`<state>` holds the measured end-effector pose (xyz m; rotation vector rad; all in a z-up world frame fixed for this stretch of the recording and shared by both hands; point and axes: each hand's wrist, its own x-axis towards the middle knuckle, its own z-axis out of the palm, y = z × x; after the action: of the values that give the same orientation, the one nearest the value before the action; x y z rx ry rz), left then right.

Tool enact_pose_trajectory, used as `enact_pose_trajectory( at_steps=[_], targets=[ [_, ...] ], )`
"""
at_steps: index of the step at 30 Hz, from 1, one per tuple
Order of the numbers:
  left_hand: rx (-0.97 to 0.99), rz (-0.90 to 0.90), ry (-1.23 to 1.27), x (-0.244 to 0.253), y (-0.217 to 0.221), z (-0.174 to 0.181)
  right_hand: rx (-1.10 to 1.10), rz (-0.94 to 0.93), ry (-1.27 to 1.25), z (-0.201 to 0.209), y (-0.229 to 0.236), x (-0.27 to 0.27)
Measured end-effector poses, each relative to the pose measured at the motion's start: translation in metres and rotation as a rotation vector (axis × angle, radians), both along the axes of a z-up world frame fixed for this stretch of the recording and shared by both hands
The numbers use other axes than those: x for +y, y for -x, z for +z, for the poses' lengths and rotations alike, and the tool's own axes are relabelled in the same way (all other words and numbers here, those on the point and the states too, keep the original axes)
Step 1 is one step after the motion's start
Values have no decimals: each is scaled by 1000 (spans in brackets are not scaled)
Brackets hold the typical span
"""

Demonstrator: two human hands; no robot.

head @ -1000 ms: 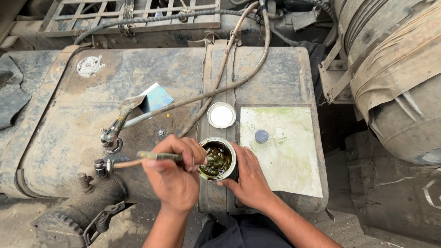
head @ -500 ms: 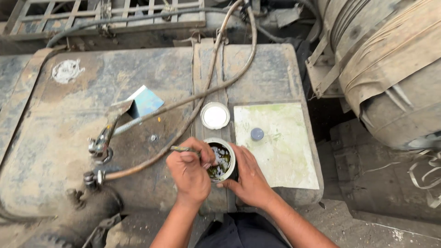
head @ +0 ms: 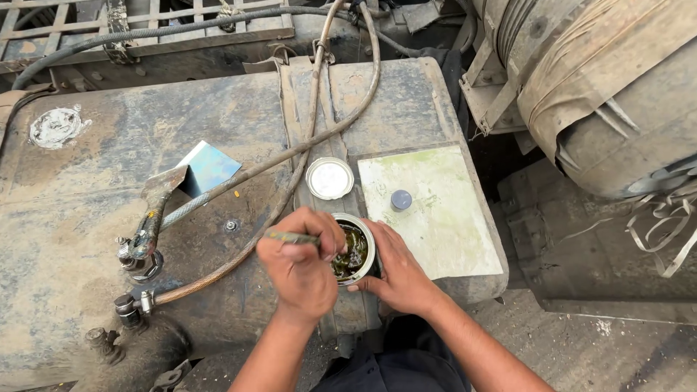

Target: Mixing green putty or filler using a scraper and a small container positioned on a truck's fuel tank.

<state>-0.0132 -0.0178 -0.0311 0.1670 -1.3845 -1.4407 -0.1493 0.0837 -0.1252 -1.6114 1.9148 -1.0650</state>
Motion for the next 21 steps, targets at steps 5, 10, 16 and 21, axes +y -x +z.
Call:
enact_pose_trajectory(
  at_steps=[5, 10, 16, 21],
  targets=[
    [-137, -26, 18, -13, 11, -26, -27, -8, 6, 14, -3, -1],
    [-59, -77, -57, -16, 2, -16, -1, -3, 24, 3, -5, 0],
    [-15, -53, -29, -11, -13, 29, -8, -31, -30, 1, -3, 1],
    [217, -347, -369, -18, -45, -24, -66, 16, 103, 16, 2, 8]
  ],
)
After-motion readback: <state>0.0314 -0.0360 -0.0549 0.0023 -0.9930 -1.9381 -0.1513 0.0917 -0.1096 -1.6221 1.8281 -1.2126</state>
